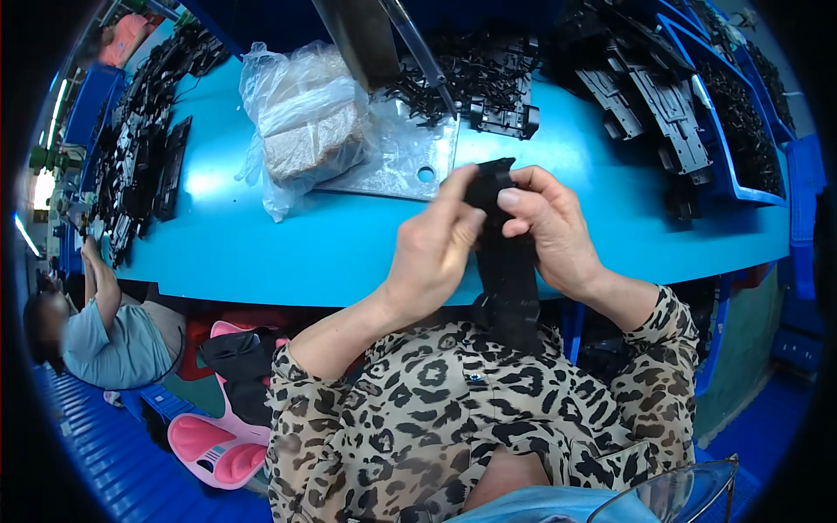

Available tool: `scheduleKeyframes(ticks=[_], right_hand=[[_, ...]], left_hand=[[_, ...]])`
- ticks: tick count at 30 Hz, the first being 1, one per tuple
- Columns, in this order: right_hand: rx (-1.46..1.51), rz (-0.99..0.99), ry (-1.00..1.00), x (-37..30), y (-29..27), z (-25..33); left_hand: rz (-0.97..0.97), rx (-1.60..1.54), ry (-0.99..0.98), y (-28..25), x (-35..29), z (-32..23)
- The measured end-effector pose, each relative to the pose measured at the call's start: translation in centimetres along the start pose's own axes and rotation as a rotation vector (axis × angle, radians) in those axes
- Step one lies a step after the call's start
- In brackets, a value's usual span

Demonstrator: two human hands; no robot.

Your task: Assembling the chassis and components of a toy car at a factory workbench.

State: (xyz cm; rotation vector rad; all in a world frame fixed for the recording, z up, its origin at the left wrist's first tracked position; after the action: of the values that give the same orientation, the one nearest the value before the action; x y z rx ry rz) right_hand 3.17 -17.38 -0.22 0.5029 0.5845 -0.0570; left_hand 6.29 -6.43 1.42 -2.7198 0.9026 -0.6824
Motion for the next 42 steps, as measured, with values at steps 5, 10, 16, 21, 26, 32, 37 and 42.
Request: scheduleKeyframes(ticks=[5, 10, 16, 21, 26, 32, 37, 42], right_hand=[[0.052, 0.050, -0.019, 0.7, -0.5, -0.2], [0.140, 0.103, -0.007, 1.9, -0.3, 0.1], [0.137, 0.126, 0.041, 2.1, 0.2, 0.7], [-0.040, 0.108, -0.031, 2.3, 0.4, 2.3], [-0.126, 0.139, -0.093, 2.4, 1.2, 3.2], [-0.080, 0.104, -0.072, 3.0, 1.3, 3.6], [-0.055, 0.106, -0.049, 3.0, 1.8, 4.0], [-0.054, 0.155, -0.050, 3.0, 2.1, 4.3]], left_hand=[[-0.330, -0.672, -0.445, -0.5, -0.9, 4.5], [-0.277, -0.825, -0.481, -0.3, -0.8, 4.6], [-0.286, -0.792, -0.485, -1.5, -0.3, 3.7], [-0.297, -0.875, -0.457, -2.6, -0.1, 3.3], [-0.336, -0.885, -0.529, -3.1, -0.4, 3.9], [-0.399, -0.908, -0.564, -3.7, -0.2, 3.8], [-0.433, -0.897, -0.573, -4.2, -0.1, 3.7], [-0.437, -0.907, -0.552, -4.5, 0.4, 3.2]])
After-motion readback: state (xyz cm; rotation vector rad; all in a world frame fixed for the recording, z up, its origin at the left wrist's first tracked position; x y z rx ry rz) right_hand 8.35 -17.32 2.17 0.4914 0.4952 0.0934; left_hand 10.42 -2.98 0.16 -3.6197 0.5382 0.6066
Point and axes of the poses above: each hand's wrist, its own x-axis towards the middle knuckle, its own y-axis out of the palm, z = x × y, the point moved 7 cm from there along x, towards the middle knuckle, and after that the axes turned 15 degrees about y, right-handed, at the moved point
